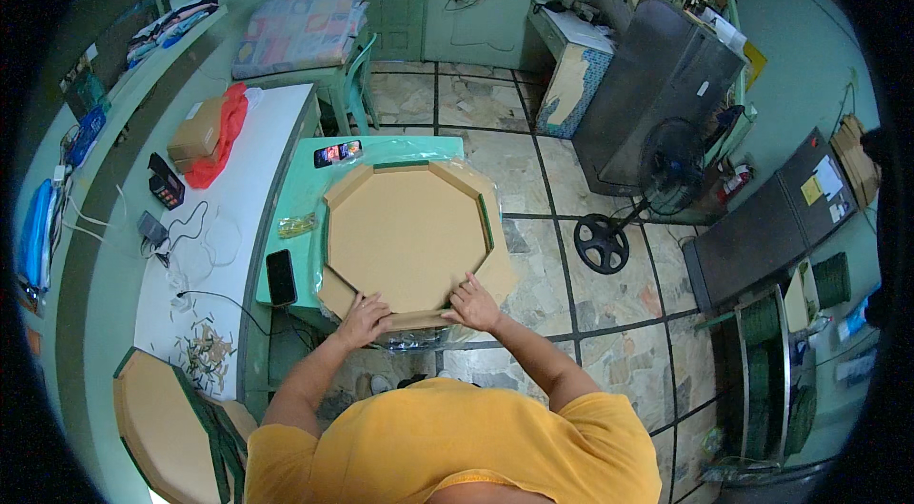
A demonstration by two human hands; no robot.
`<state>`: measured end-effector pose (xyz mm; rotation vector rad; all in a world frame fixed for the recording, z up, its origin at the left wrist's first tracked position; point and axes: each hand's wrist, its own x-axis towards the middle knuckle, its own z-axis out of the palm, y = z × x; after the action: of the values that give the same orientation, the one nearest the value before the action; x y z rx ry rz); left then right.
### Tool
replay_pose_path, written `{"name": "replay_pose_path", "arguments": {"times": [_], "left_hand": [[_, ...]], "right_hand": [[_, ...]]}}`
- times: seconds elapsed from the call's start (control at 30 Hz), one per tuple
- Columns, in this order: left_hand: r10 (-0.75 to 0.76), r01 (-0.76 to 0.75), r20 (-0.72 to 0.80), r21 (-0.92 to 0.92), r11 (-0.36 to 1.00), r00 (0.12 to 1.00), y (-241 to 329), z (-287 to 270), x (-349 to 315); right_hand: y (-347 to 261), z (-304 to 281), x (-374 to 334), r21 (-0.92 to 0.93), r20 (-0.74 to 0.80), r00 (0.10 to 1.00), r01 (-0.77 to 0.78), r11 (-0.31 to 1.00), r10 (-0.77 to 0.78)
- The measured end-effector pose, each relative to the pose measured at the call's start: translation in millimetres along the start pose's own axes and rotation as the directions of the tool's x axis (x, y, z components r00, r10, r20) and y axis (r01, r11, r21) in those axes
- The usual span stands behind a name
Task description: The person folds flat octagonal cardboard pieces into shallow box shapes by hand, then stacks the finished boxes on a nearby freezer. The person handles each piece individually, folding edges and aligning sides before placing the completed box aside.
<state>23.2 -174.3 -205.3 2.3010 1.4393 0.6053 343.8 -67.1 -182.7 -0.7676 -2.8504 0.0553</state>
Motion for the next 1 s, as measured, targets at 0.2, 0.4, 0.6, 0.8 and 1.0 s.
{"name": "replay_pose_path", "arguments": {"times": [0.2,0.4,0.6,0.8,1.0], "left_hand": [[-0.291,0.300,0.090,-0.100,0.949,0.952,-13.3,4.9,26.2],[-0.433,0.361,-0.211,-0.308,0.880,0.876,12.3,11.4,28.2],[-0.226,0.236,-0.092,0.114,0.965,0.970,16.1,14.3,7.3],[-0.183,0.228,-0.253,0.164,0.960,0.950,21.5,19.2,14.4],[-0.026,0.054,-0.120,0.236,0.970,0.992,5.5,22.6,19.2]], "right_hand": [[14.2,8.8,33.9,0.390,0.016,0.974,-0.212,0.896,0.224],[2.2,22.5,44.3,0.523,0.082,0.886,-0.428,0.737,0.456],[1.2,9.4,27.3,0.237,-0.052,0.996,-0.054,0.970,0.068],[-13.5,6.4,26.5,0.057,0.031,0.996,0.081,0.995,-0.083],[-17.0,20.5,39.4,0.131,0.079,0.990,0.108,0.986,-0.119]]}}
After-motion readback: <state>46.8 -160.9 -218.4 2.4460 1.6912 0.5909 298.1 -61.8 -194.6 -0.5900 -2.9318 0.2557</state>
